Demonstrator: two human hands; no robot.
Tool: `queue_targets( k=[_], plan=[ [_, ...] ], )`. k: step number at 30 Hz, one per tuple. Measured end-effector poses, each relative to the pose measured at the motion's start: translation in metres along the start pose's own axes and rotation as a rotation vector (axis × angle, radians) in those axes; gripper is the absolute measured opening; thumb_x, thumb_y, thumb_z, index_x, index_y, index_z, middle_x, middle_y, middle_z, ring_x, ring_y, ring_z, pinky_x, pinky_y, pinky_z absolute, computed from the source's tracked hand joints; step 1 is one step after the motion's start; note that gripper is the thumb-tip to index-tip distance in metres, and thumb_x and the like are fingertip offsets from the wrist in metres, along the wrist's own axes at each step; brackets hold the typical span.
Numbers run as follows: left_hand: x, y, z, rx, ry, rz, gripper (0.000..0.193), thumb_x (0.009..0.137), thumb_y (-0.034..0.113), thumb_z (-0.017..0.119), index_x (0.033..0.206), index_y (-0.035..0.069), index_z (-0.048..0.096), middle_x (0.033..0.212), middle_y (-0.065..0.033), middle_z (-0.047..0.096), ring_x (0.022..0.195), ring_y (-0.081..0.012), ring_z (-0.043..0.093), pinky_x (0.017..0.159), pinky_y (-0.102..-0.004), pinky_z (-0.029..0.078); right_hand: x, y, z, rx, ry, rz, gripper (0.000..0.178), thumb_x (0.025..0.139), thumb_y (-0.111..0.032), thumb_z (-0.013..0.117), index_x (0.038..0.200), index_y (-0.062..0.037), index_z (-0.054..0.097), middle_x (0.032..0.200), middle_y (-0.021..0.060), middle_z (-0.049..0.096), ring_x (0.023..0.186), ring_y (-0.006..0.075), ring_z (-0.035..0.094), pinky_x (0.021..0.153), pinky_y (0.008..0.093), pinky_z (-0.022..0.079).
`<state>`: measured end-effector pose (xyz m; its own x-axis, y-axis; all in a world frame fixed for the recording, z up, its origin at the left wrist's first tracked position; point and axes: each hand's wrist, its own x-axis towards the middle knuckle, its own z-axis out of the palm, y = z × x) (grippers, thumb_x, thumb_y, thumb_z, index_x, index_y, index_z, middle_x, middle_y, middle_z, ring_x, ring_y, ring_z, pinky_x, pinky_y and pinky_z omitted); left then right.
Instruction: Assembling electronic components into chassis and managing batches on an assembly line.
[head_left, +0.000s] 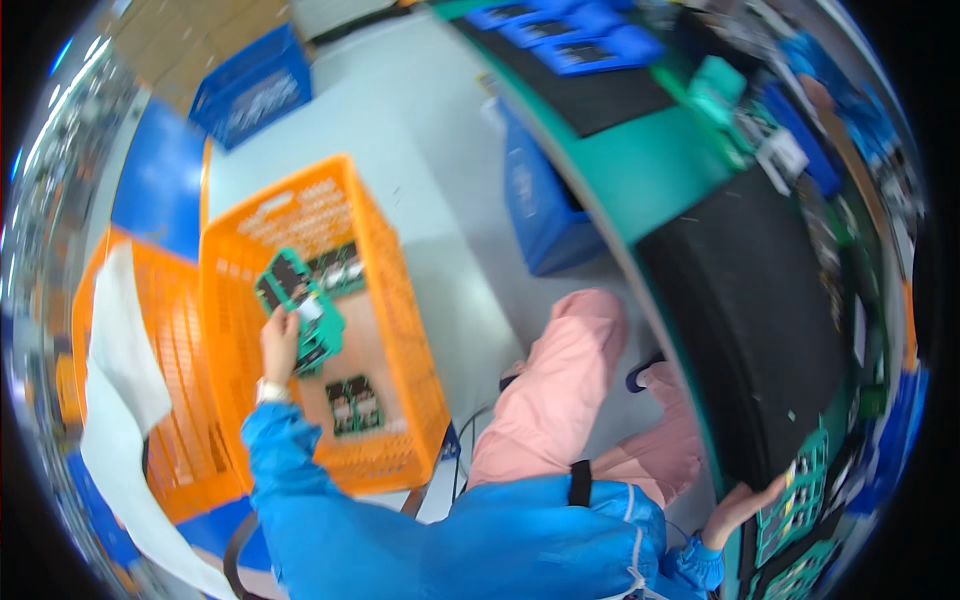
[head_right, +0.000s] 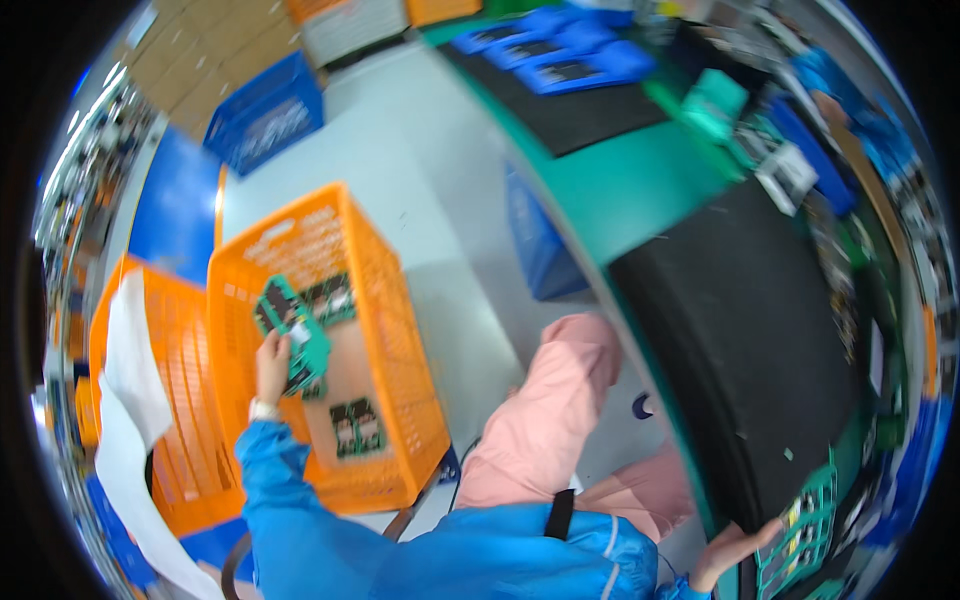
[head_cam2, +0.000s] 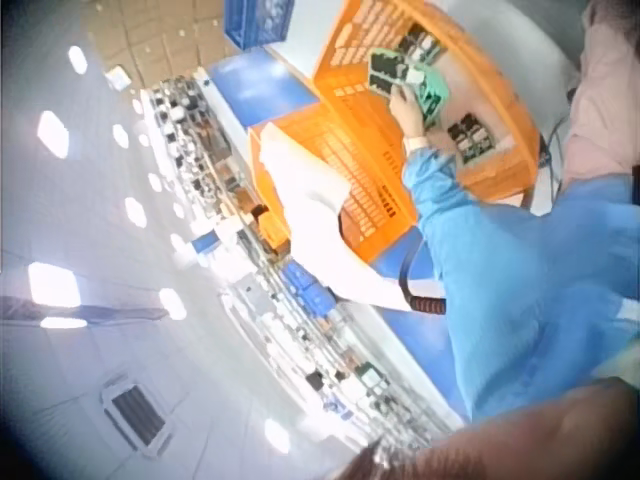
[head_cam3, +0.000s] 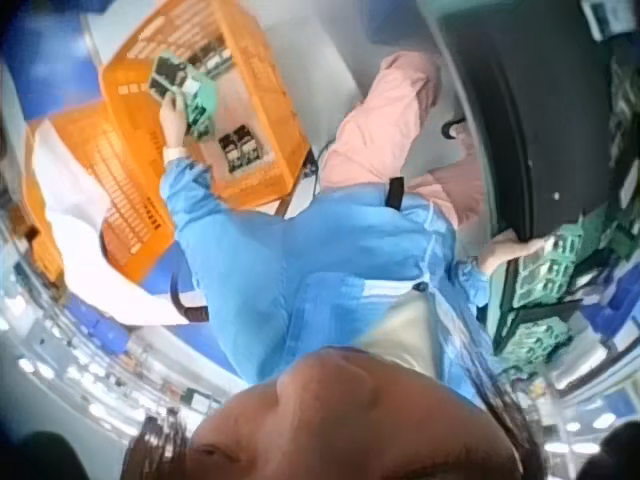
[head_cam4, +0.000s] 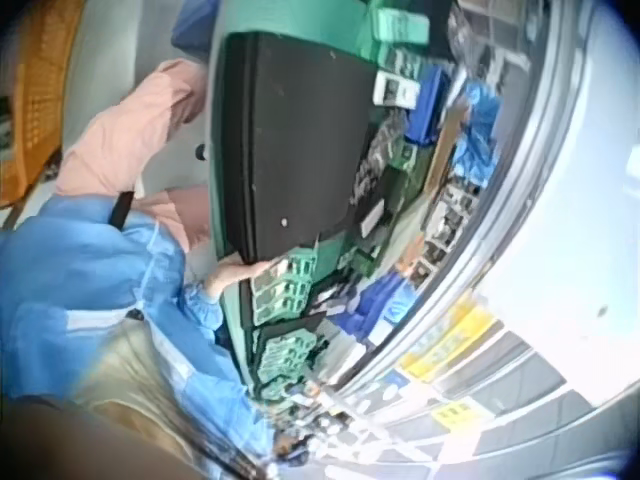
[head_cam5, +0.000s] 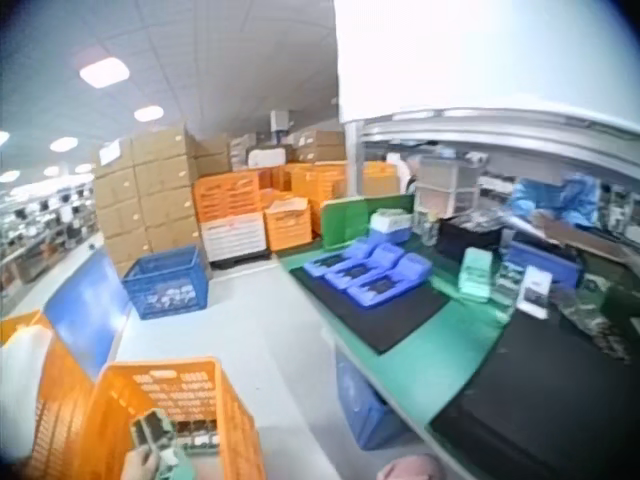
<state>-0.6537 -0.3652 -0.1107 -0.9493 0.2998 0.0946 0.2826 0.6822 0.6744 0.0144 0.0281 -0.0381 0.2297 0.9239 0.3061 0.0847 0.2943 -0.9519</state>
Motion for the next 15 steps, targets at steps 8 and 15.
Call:
queue_targets(
  k=[8, 15],
  plan=[
    [-0.007, 0.363, -0.039, -0.065, -0.366, 0.644, 0.009, 0.092, 0.006, 0.055, 0.094, -0.002, 0.058, 0.067, -0.0057, 0.045, 0.063, -0.0098, 0.041, 0.056, -0.0311, 0.038, -0.013, -0.082, 0.09, -0.095, -0.308, -0.049, 0.083, 0.095, -0.048, 0.052, 0.153, 0.0025, 0.021, 0.157, 0.0167, 0.026, 0.146, 0.0286, 0.025, 0.119, 0.0389, 0.018],
    [-0.071, 0.62, 0.042, 0.313, -0.861, 1.603, 0.016, 0.087, 0.016, 0.062, 0.089, 0.001, 0.057, 0.076, -0.0176, 0.058, 0.075, -0.0362, 0.061, 0.066, -0.0439, 0.048, -0.012, -0.091, 0.075, 0.036, -0.372, 0.072, 0.084, 0.088, -0.029, 0.064, 0.154, 0.0005, 0.02, 0.156, 0.0242, 0.024, 0.146, 0.0365, 0.024, 0.118, 0.0421, 0.021]
  ],
)
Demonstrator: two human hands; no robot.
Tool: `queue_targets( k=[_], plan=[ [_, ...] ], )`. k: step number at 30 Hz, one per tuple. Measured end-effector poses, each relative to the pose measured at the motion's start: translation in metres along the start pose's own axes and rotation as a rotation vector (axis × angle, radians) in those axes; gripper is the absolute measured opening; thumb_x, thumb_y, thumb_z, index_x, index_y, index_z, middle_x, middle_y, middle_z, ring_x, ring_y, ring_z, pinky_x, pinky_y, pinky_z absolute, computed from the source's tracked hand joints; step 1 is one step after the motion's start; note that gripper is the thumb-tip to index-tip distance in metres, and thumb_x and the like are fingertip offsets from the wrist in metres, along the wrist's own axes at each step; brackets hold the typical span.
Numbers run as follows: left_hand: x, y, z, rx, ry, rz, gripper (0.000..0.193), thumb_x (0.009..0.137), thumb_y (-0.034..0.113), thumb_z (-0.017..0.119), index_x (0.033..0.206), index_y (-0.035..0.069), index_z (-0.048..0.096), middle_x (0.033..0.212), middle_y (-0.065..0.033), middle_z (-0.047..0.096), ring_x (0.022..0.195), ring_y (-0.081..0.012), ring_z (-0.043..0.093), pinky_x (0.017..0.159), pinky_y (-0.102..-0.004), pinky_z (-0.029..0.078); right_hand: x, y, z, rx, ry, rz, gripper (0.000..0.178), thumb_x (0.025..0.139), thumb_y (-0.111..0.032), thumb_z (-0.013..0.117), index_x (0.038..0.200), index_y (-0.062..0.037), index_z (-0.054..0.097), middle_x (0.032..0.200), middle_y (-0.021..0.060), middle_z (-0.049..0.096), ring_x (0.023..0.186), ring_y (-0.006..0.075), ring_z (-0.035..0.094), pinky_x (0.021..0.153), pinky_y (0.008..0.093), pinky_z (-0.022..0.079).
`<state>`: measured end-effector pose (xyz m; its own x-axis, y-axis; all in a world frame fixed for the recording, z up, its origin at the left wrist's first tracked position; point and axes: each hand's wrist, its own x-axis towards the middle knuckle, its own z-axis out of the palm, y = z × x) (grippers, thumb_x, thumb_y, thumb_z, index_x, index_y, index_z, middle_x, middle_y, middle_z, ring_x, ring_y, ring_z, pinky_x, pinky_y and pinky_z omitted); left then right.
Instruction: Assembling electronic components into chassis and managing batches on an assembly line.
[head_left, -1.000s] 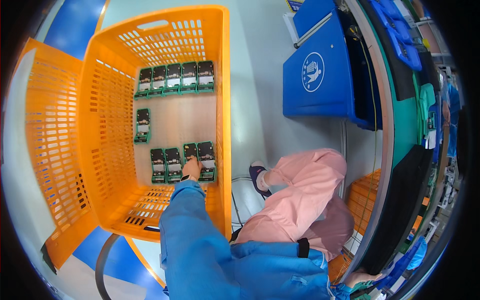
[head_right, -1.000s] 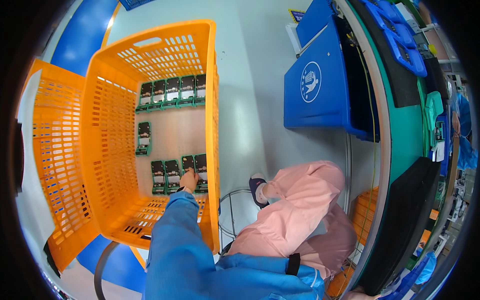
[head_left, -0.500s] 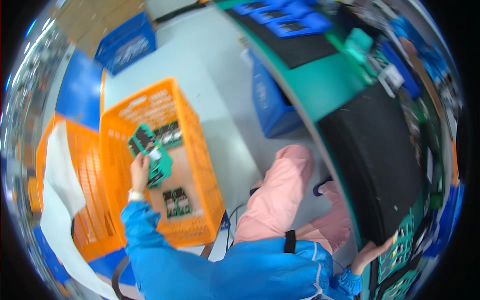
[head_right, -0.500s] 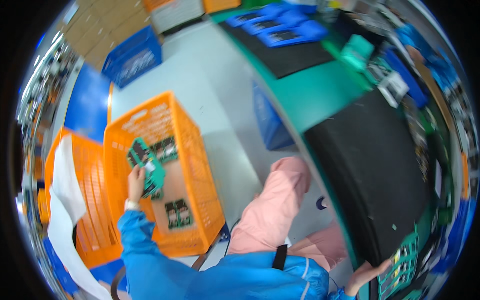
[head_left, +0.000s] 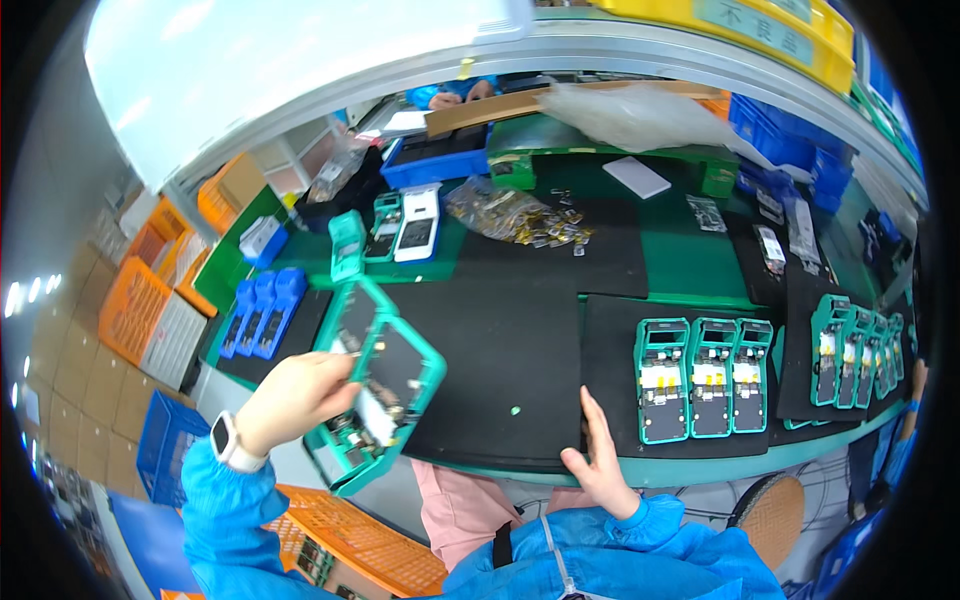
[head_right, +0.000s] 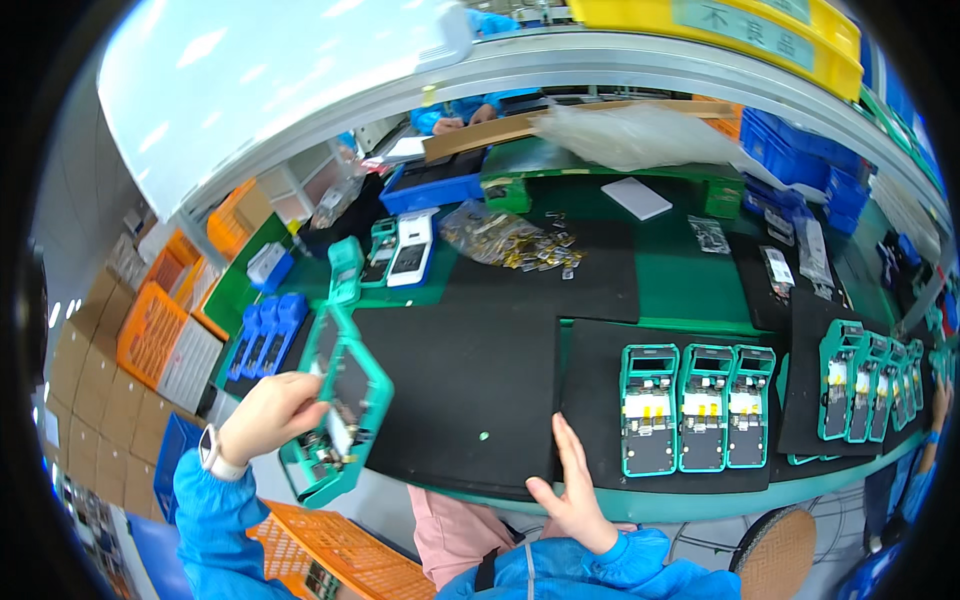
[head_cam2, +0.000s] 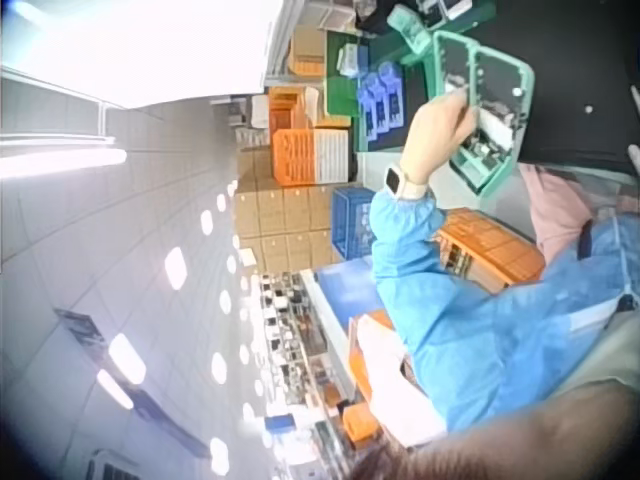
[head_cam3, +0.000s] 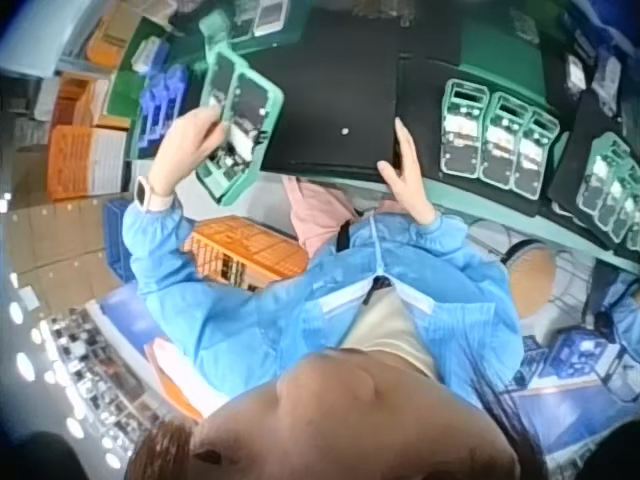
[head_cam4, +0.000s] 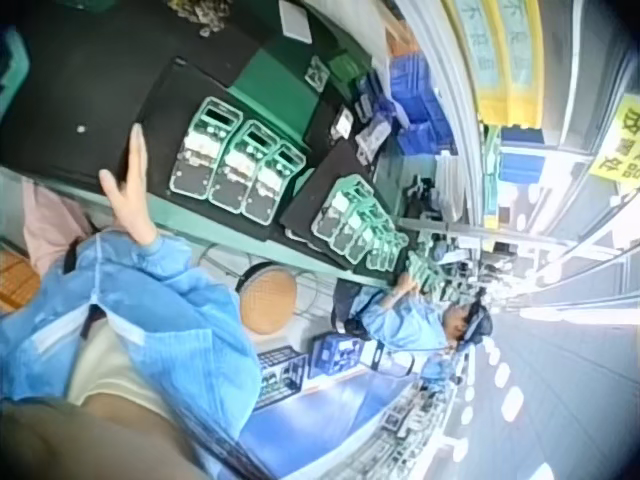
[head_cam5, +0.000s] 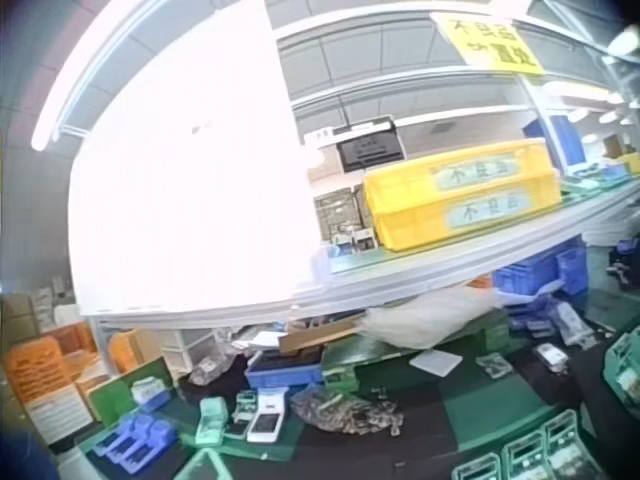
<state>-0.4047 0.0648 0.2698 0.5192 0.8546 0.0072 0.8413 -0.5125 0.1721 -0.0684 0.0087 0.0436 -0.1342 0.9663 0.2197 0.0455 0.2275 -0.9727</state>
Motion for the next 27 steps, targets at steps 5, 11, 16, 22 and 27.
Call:
queue_targets(
  k=[5, 11, 16, 22, 27],
  plan=[
    [0.092, 0.022, -0.004, 0.423, -0.123, 0.533, 0.017, 0.083, 0.02, 0.066, 0.089, 0.008, 0.057, 0.079, -0.0061, 0.061, 0.079, -0.0243, 0.062, 0.071, -0.0364, 0.049, -0.002, -0.011, -0.004, -0.026, -0.004, -0.017, 0.086, 0.087, -0.032, 0.067, 0.153, 0.0011, 0.023, 0.155, 0.0251, 0.025, 0.145, 0.0375, 0.025, 0.117, 0.0431, 0.022],
    [0.143, 0.04, -0.002, 0.906, -0.189, 1.091, 0.011, 0.083, 0.019, 0.059, 0.093, 0.016, 0.058, 0.09, 0.0035, 0.056, 0.096, -0.0131, 0.055, 0.082, -0.0271, 0.042, 0.004, -0.008, -0.001, -0.087, 0.005, -0.036, 0.086, 0.086, -0.034, 0.068, 0.152, 0.0012, 0.025, 0.155, 0.0258, 0.025, 0.143, 0.0391, 0.028, 0.115, 0.0443, 0.024],
    [0.171, 0.026, 0.008, 0.893, -0.157, 1.437, 0.012, 0.08, 0.021, 0.059, 0.092, 0.018, 0.058, 0.096, 0.0039, 0.055, 0.099, -0.0125, 0.051, 0.089, -0.0278, 0.042, 0.008, -0.006, 0.001, -0.063, 0.012, -0.057, 0.086, 0.085, -0.033, 0.069, 0.151, 0.0024, 0.027, 0.154, 0.0253, 0.028, 0.142, 0.0392, 0.03, 0.115, 0.0445, 0.025],
    [0.18, 0.014, 0.033, 0.93, -0.079, 1.573, 0.013, 0.081, 0.022, 0.057, 0.093, 0.017, 0.06, 0.105, 0.0035, 0.054, 0.105, -0.013, 0.05, 0.095, -0.0279, 0.039, 0.003, -0.001, -0.002, -0.067, 0.003, -0.016, 0.09, 0.083, -0.035, 0.072, 0.15, 0.006, 0.028, 0.153, 0.0277, 0.028, 0.142, 0.0405, 0.03, 0.115, 0.0453, 0.025],
    [0.177, 0.007, 0.044, 0.878, -0.003, 1.558, 0.021, 0.077, 0.023, 0.06, 0.095, 0.014, 0.067, 0.113, 0.0021, 0.056, 0.113, -0.016, 0.048, 0.105, -0.0313, 0.035, -0.002, -0.002, -0.005, -0.12, -0.03, -0.016, 0.095, 0.087, -0.048, 0.065, 0.151, 0.0072, 0.023, 0.154, 0.028, 0.025, 0.144, 0.0387, 0.027, 0.116, 0.0444, 0.024]
  ],
)
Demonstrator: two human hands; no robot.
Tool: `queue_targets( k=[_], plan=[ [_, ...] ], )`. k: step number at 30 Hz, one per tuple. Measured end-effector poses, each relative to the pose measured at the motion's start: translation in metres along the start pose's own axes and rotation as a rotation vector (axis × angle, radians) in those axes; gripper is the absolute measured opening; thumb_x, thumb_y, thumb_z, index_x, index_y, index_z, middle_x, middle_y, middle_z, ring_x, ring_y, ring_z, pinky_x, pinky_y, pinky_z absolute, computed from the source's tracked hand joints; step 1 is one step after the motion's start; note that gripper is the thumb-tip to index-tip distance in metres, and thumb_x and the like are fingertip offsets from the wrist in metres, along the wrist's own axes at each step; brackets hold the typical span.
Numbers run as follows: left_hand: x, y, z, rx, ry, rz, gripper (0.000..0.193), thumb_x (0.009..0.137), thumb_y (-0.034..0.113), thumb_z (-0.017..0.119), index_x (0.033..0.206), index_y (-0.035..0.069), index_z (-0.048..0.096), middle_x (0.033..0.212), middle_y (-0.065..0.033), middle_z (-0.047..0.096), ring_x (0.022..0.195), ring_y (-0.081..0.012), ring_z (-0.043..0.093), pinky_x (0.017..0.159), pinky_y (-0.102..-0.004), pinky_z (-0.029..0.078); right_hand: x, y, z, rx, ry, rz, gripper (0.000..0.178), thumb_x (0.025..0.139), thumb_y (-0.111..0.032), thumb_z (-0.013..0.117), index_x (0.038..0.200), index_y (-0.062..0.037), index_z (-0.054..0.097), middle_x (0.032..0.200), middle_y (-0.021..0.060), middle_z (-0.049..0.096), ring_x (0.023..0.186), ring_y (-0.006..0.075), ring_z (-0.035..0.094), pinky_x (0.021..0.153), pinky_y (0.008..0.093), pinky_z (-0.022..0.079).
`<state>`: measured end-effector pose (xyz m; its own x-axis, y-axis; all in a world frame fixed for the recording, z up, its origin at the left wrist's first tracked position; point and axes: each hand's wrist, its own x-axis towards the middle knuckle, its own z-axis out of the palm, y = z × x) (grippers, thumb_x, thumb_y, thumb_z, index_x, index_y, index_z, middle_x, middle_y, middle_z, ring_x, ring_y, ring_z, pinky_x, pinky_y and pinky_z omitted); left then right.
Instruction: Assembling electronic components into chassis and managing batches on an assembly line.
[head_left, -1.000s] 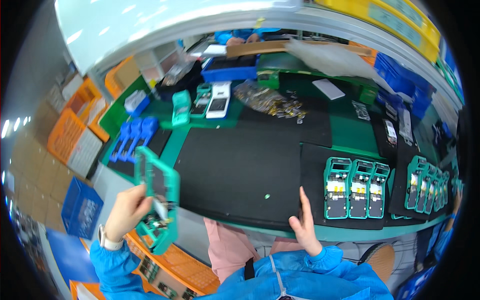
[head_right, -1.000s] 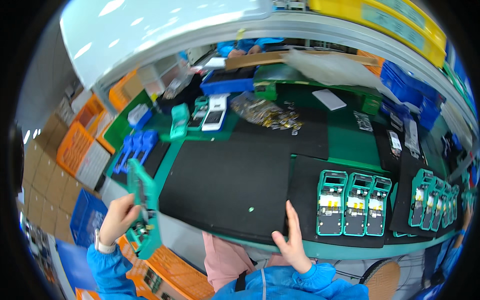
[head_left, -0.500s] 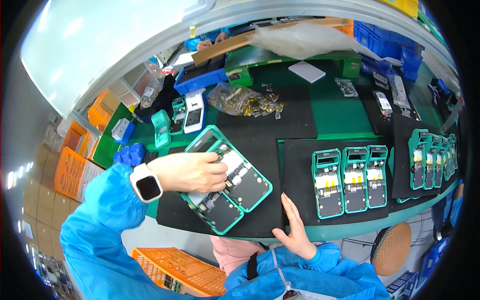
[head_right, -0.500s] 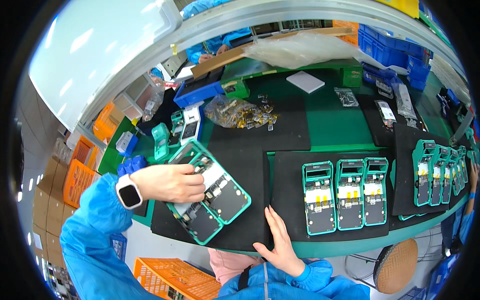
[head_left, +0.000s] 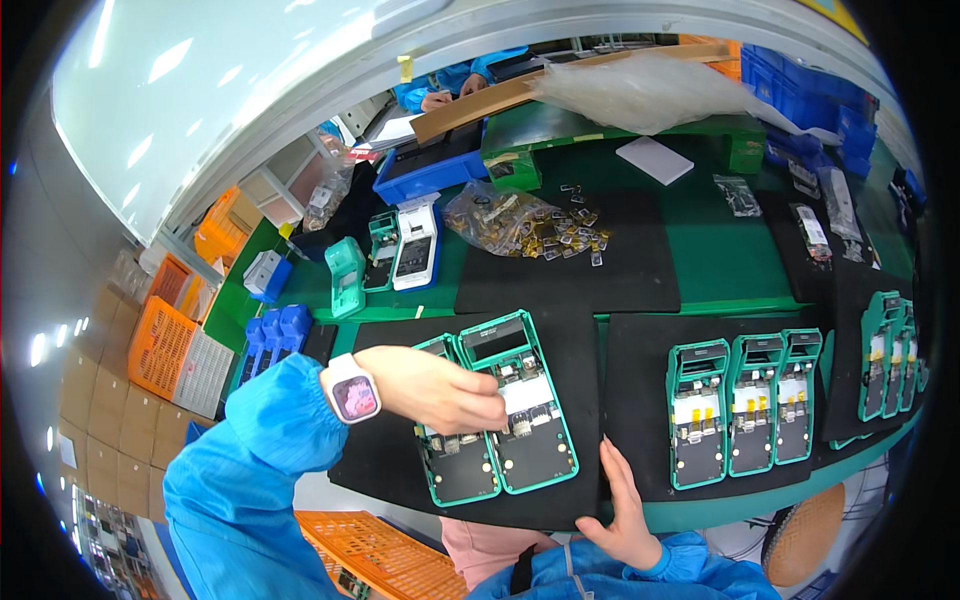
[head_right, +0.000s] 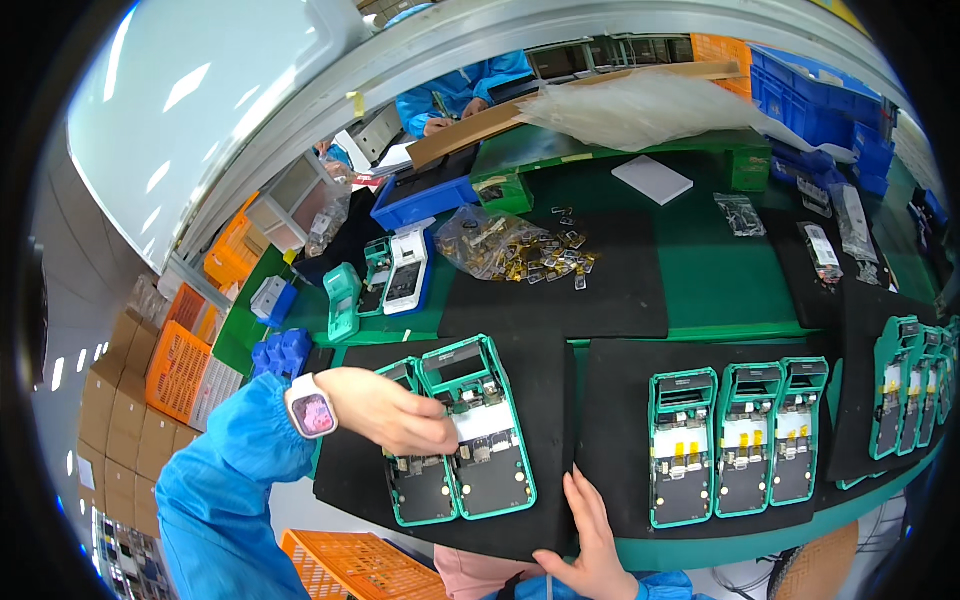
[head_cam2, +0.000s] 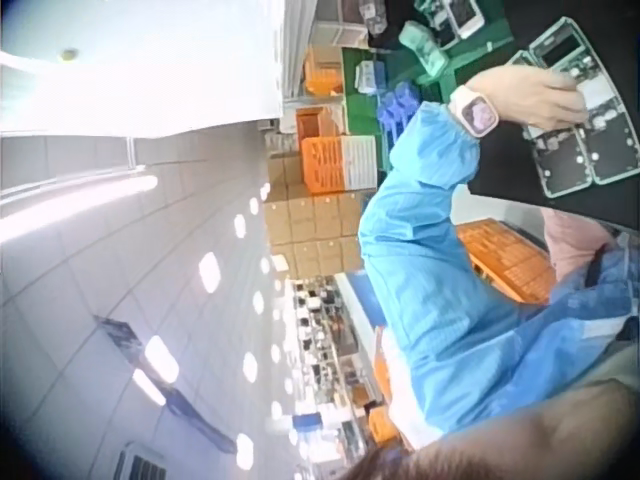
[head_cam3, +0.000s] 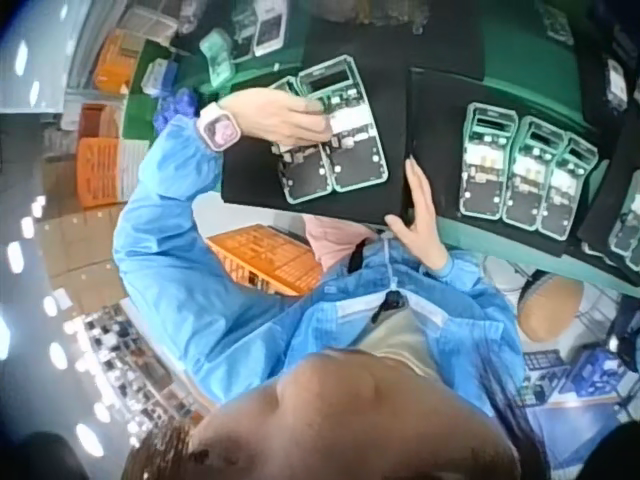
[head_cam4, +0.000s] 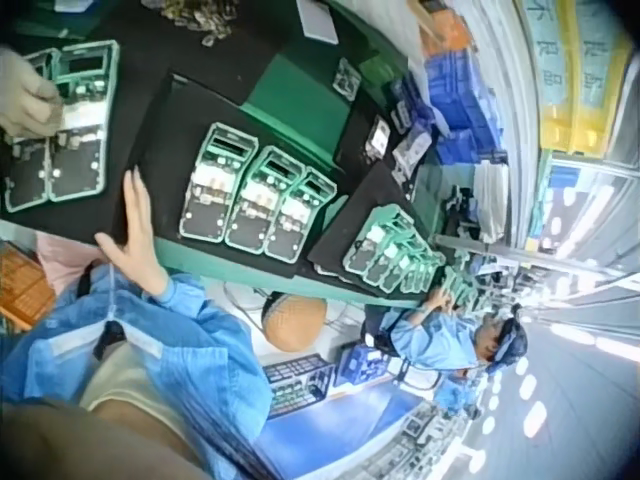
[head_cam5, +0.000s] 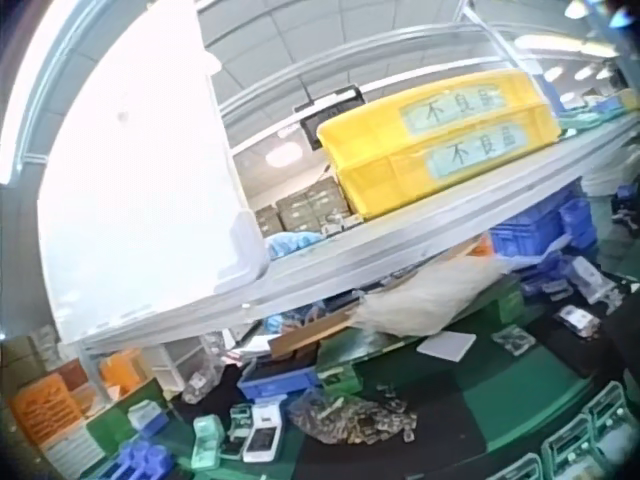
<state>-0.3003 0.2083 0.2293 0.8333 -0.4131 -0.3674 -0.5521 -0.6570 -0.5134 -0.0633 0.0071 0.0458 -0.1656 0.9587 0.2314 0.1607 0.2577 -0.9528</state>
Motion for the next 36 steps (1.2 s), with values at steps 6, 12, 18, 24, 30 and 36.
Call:
queue_targets(
  k=[6, 12, 18, 24, 30, 36],
  plan=[
    [-0.003, 0.017, 0.005, 0.039, -0.01, -0.161, 0.016, 0.084, 0.024, 0.056, 0.098, 0.017, 0.06, 0.111, 0.0047, 0.055, 0.108, -0.0088, 0.05, 0.099, -0.0272, 0.036, 0.004, -0.005, -0.003, 0.028, -0.026, 0.051, 0.097, 0.087, -0.052, 0.064, 0.151, 0.0073, 0.021, 0.154, 0.03, 0.023, 0.144, 0.0405, 0.025, 0.116, 0.0462, 0.022],
    [0.001, 0.033, 0.005, -0.193, -0.022, -0.412, 0.015, 0.084, 0.02, 0.059, 0.098, 0.016, 0.06, 0.102, 0.0047, 0.058, 0.094, -0.0081, 0.058, 0.085, -0.0218, 0.045, 0.005, 0.001, -0.002, 0.005, -0.033, 0.035, 0.097, 0.088, -0.052, 0.063, 0.151, 0.0071, 0.02, 0.154, 0.0305, 0.023, 0.144, 0.0408, 0.025, 0.116, 0.0468, 0.022],
    [0.0, 0.027, 0.009, -0.144, 0.043, -0.322, 0.011, 0.085, 0.021, 0.059, 0.094, 0.017, 0.054, 0.102, 0.0026, 0.058, 0.096, -0.0111, 0.059, 0.086, -0.024, 0.046, 0.001, 0.001, 0.0, 0.054, -0.029, 0.048, 0.096, 0.088, -0.051, 0.065, 0.152, 0.0054, 0.021, 0.154, 0.0302, 0.022, 0.144, 0.0403, 0.025, 0.116, 0.0464, 0.022],
    [-0.001, 0.028, 0.011, -0.131, 0.084, -0.322, 0.01, 0.085, 0.021, 0.058, 0.088, 0.017, 0.05, 0.101, 0.0013, 0.059, 0.098, -0.0136, 0.06, 0.09, -0.0255, 0.045, 0.003, 0.005, 0.002, 0.047, -0.017, 0.021, 0.095, 0.085, -0.047, 0.068, 0.151, 0.0057, 0.023, 0.153, 0.0305, 0.024, 0.143, 0.0418, 0.027, 0.115, 0.0468, 0.023],
    [0.004, 0.043, 0.008, -0.126, 0.106, -0.408, 0.007, 0.084, 0.018, 0.058, 0.085, 0.017, 0.051, 0.1, 0.0021, 0.06, 0.1, -0.0127, 0.06, 0.089, -0.0248, 0.046, 0.0, 0.01, 0.006, 0.053, 0.027, 0.005, 0.095, 0.085, -0.047, 0.068, 0.15, 0.0067, 0.025, 0.153, 0.0315, 0.027, 0.142, 0.0438, 0.029, 0.114, 0.048, 0.025],
    [0.007, 0.074, -0.002, -0.195, 0.13, -0.706, 0.011, 0.08, 0.015, 0.063, 0.092, 0.016, 0.061, 0.104, 0.0008, 0.063, 0.099, -0.0149, 0.061, 0.085, -0.0293, 0.049, 0.004, 0.005, 0.004, 0.073, 0.002, 0.017, 0.095, 0.088, -0.05, 0.064, 0.151, 0.0064, 0.021, 0.155, 0.0292, 0.024, 0.144, 0.0414, 0.026, 0.116, 0.0468, 0.022]
  ],
)
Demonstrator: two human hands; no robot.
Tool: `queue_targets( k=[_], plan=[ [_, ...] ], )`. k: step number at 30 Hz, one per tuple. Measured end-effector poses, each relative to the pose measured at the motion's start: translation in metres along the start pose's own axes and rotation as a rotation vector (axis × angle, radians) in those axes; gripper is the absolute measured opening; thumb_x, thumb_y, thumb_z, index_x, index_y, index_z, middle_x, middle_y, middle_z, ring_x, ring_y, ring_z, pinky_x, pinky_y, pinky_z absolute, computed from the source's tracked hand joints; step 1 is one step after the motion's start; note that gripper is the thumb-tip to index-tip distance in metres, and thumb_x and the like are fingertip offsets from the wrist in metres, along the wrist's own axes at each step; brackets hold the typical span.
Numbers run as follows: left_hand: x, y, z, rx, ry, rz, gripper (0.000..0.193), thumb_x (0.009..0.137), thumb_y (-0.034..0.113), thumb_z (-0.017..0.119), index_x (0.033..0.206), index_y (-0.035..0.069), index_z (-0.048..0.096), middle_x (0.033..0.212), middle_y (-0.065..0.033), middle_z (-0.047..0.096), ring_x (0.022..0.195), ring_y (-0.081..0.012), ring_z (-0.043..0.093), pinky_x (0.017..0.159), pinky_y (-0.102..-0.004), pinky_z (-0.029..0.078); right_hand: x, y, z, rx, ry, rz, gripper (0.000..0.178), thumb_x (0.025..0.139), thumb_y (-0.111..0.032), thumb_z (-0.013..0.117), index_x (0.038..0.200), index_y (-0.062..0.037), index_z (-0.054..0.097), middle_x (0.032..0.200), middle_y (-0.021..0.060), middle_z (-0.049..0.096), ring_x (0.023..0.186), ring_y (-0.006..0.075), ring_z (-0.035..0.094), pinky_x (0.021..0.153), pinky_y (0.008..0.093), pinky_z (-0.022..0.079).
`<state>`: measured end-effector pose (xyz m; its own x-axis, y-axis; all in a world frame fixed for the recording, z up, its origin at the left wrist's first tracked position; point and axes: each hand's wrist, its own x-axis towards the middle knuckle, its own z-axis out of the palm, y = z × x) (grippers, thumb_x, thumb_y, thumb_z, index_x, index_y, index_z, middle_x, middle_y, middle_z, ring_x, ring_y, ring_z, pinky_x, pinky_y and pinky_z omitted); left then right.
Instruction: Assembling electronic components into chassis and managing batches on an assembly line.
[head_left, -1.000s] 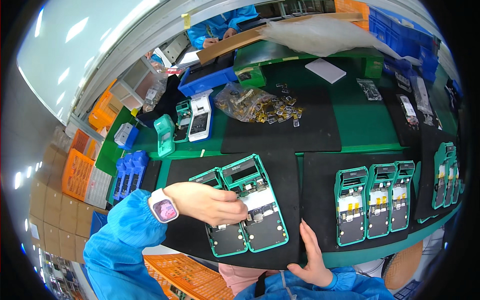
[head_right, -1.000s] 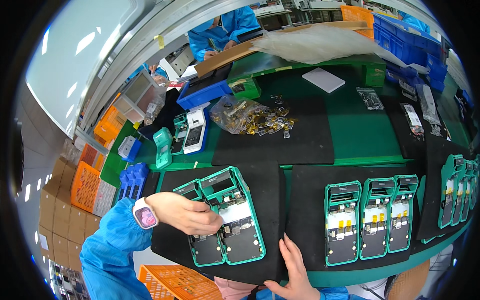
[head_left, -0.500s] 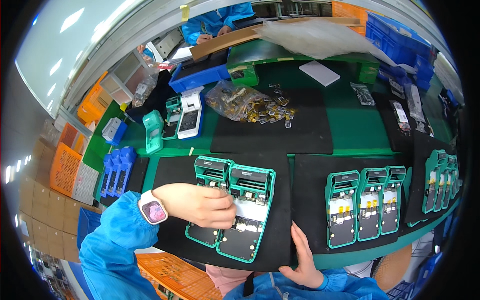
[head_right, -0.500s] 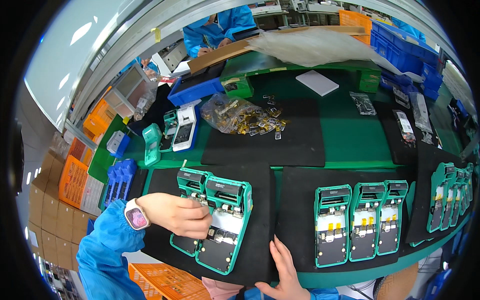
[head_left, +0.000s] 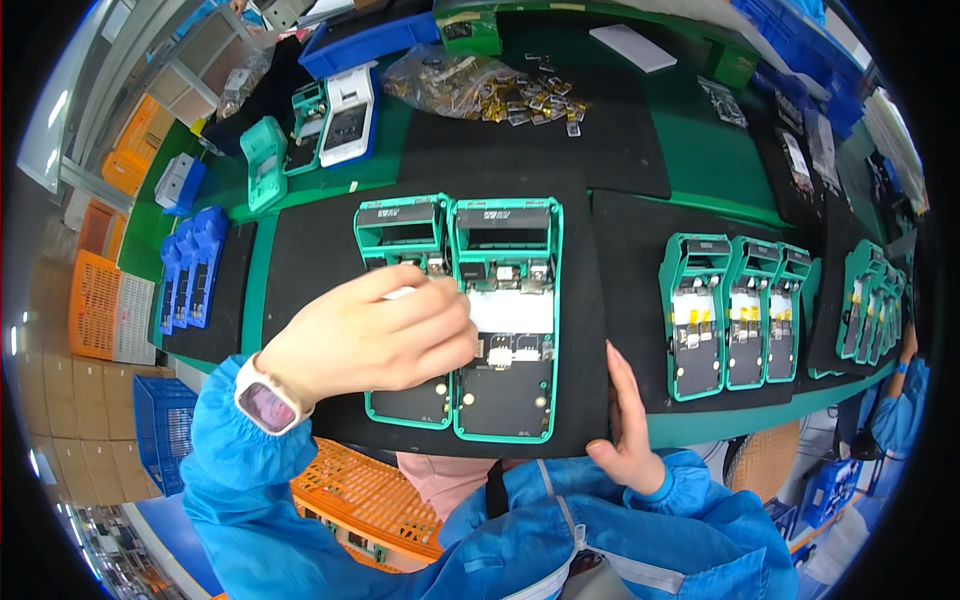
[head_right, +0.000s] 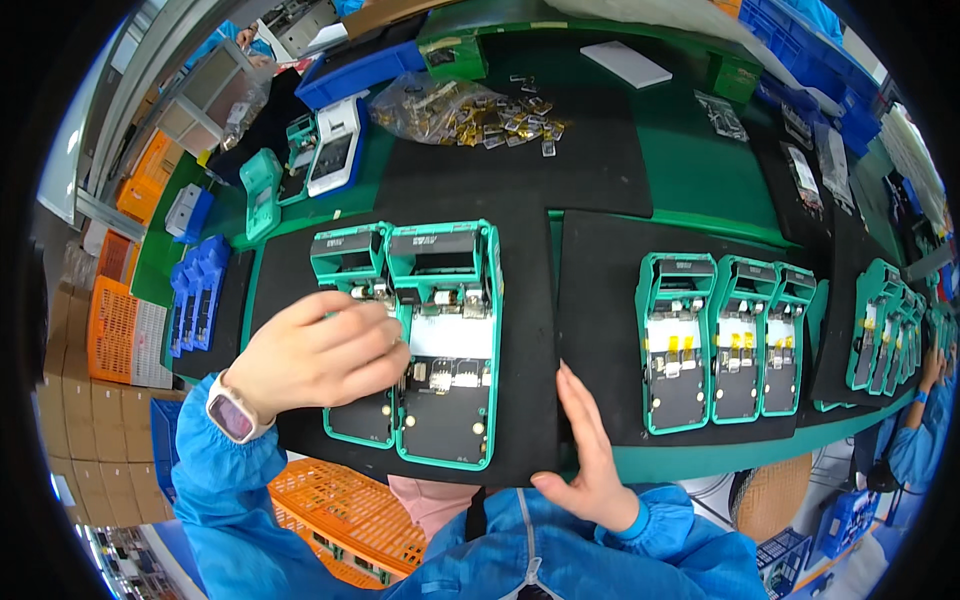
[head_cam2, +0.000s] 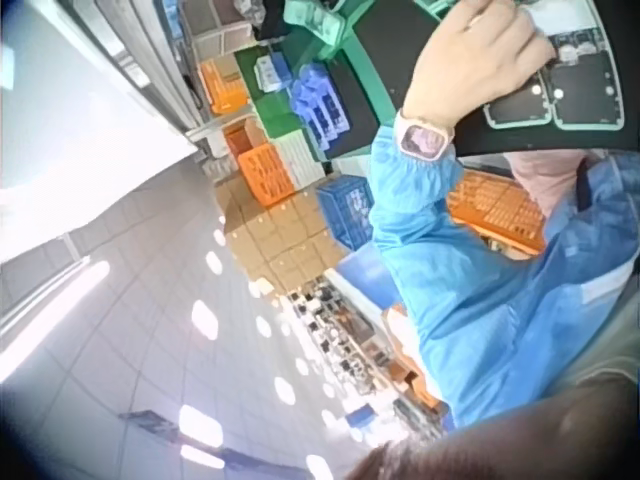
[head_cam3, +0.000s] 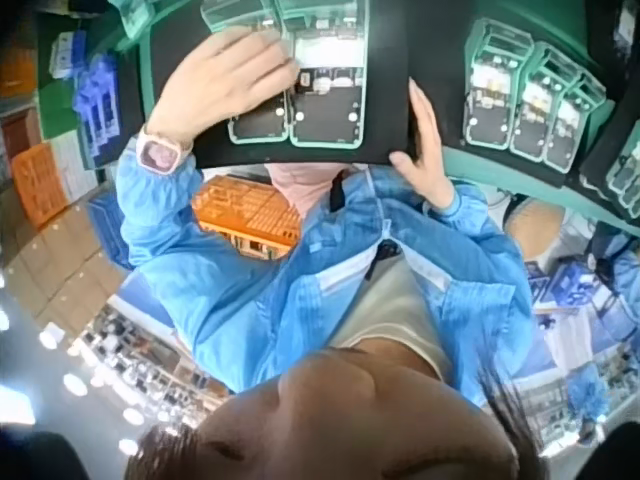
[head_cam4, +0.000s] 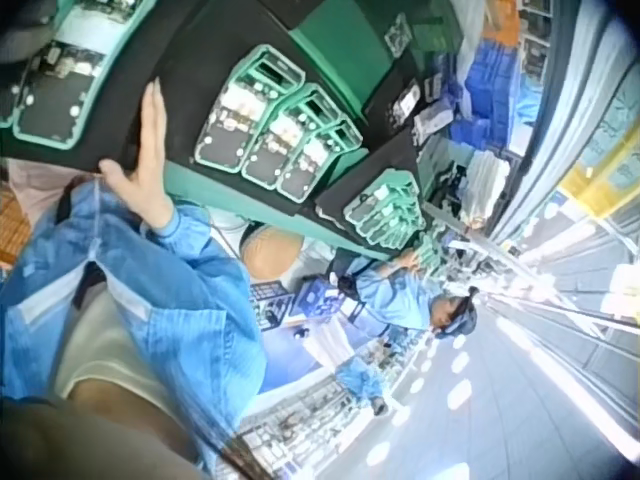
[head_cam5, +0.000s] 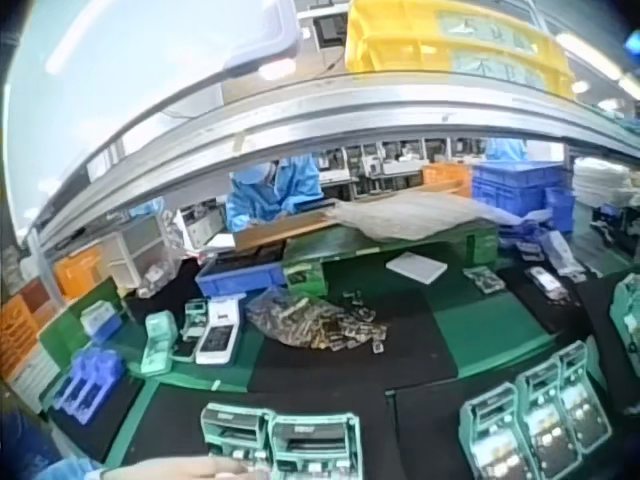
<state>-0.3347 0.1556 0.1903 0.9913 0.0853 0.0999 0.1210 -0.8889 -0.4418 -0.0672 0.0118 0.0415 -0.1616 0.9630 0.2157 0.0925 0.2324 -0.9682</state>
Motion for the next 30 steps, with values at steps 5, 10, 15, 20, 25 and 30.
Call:
queue_targets(
  k=[5, 10, 15, 20, 25, 30],
  plan=[
    [-0.046, 0.041, -0.01, -0.409, 0.379, -0.708, 0.03, 0.072, 0.01, 0.077, 0.099, 0.006, 0.067, 0.095, -0.009, 0.066, 0.09, -0.0289, 0.063, 0.078, -0.0379, 0.05, -0.002, -0.013, -0.01, -0.111, 0.062, -0.027, 0.095, 0.085, -0.039, 0.07, 0.153, 0.0008, 0.018, 0.157, 0.0253, 0.019, 0.146, 0.0378, 0.022, 0.116, 0.0461, 0.023],
    [-0.062, 0.101, -0.011, -0.616, 0.466, -1.035, 0.041, 0.06, 0.016, 0.086, 0.097, 0.006, 0.071, 0.098, -0.0076, 0.068, 0.09, -0.027, 0.062, 0.077, -0.0357, 0.049, 0.014, -0.052, -0.005, -0.432, 0.064, -0.238, 0.086, 0.074, -0.038, 0.082, 0.142, -0.0034, 0.041, 0.149, 0.0242, 0.037, 0.14, 0.0443, 0.03, 0.112, 0.0528, 0.027],
    [-0.06, 0.123, -0.004, -0.516, 0.467, -1.126, 0.041, 0.054, 0.017, 0.089, 0.092, 0.01, 0.074, 0.092, -0.0025, 0.065, 0.086, -0.0238, 0.057, 0.072, -0.034, 0.048, 0.04, -0.07, 0.015, -0.424, 0.015, -0.273, 0.061, 0.062, -0.025, 0.091, 0.116, -0.0085, 0.067, 0.14, 0.0201, 0.048, 0.134, 0.0432, 0.04, 0.105, 0.051, 0.036],
    [-0.049, 0.126, 0.005, -0.508, 0.453, -1.119, 0.039, 0.053, 0.014, 0.089, 0.089, 0.012, 0.075, 0.089, -0.0006, 0.063, 0.083, -0.0213, 0.056, 0.068, -0.0331, 0.047, 0.035, -0.068, 0.023, -0.495, 0.02, -0.376, 0.029, 0.062, -0.017, 0.087, 0.088, -0.0122, 0.075, 0.126, 0.0129, 0.061, 0.126, 0.0389, 0.048, 0.098, 0.046, 0.044],
    [-0.052, 0.132, 0.012, -0.464, 0.479, -1.12, 0.037, 0.052, 0.014, 0.09, 0.086, 0.014, 0.076, 0.083, 0.0015, 0.061, 0.076, -0.0186, 0.054, 0.062, -0.0306, 0.044, 0.037, -0.06, 0.028, -0.55, 0.035, -0.455, 0.027, 0.059, -0.011, 0.086, 0.084, -0.0119, 0.075, 0.116, 0.0111, 0.066, 0.116, 0.0355, 0.057, 0.089, 0.0417, 0.051],
    [-0.053, 0.135, 0.014, -0.397, 0.491, -1.088, 0.036, 0.052, 0.013, 0.089, 0.086, 0.015, 0.077, 0.08, 0.0027, 0.061, 0.07, -0.0153, 0.054, 0.057, -0.0294, 0.041, 0.035, -0.057, 0.028, -0.552, 0.078, -0.471, 0.03, 0.057, -0.009, 0.086, 0.084, -0.0118, 0.074, 0.113, 0.0121, 0.065, 0.111, 0.0344, 0.06, 0.086, 0.0403, 0.052]
  ],
)
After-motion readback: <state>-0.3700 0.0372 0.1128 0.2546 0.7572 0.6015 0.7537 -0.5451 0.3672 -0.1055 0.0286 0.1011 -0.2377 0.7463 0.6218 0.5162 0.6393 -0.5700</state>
